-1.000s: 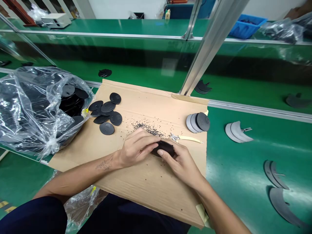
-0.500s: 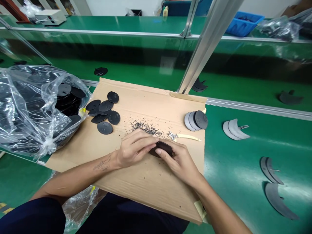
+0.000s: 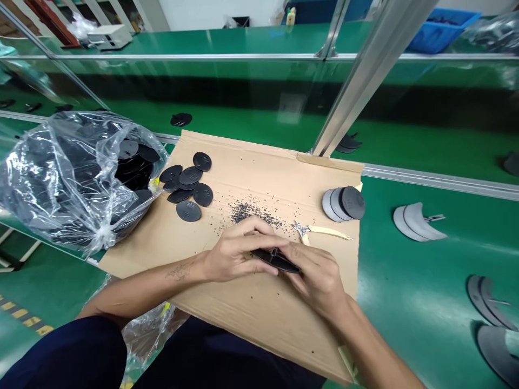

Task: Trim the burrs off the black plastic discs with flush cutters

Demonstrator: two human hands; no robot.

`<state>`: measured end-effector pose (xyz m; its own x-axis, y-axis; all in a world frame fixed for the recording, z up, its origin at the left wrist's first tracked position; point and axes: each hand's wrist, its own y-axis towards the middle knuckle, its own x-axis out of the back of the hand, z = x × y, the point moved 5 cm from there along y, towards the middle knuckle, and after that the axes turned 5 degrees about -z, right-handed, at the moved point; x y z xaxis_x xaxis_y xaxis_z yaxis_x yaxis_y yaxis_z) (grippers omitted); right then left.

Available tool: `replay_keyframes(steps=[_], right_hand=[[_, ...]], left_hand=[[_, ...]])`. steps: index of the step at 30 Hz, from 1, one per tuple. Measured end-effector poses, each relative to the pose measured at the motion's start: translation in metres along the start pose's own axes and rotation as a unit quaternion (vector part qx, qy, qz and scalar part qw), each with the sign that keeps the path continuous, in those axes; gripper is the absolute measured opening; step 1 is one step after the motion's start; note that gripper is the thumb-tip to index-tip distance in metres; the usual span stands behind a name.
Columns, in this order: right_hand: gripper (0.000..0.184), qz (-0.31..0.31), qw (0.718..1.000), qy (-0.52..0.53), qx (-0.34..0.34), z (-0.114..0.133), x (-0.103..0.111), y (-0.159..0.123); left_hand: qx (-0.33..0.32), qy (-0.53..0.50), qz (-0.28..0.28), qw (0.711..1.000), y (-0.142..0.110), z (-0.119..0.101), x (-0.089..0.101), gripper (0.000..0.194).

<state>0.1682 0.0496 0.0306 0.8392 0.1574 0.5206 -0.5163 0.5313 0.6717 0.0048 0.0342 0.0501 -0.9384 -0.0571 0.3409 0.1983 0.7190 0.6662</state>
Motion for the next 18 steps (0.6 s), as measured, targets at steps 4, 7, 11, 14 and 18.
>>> replay_keyframes(steps=[4,7,11,14,18], right_hand=[[0.057,-0.001,1.000,-0.006,-0.005,0.0017,-0.0005,0.0028],[0.051,0.004,1.000,0.009,-0.018,0.0034,-0.0013,0.0050],[0.038,0.010,0.998,0.041,-0.038,0.0045,-0.0024,0.0059],[0.027,0.012,0.997,0.059,-0.043,0.0068,-0.0042,0.0062],[0.015,0.029,0.996,0.051,-0.063,0.0081,-0.0085,0.0069]], left_hand=[[-0.006,-0.016,0.018,1.000,0.0014,-0.0006,-0.0001,0.033],[-0.004,-0.020,0.014,1.000,0.0022,-0.0015,0.0016,0.028],[-0.002,-0.015,-0.003,1.000,0.0037,-0.0036,0.0040,0.024],[-0.021,0.002,-0.003,1.000,0.0043,-0.0046,0.0040,0.021],[-0.034,-0.001,-0.006,0.999,0.0037,-0.0028,0.0033,0.021]])
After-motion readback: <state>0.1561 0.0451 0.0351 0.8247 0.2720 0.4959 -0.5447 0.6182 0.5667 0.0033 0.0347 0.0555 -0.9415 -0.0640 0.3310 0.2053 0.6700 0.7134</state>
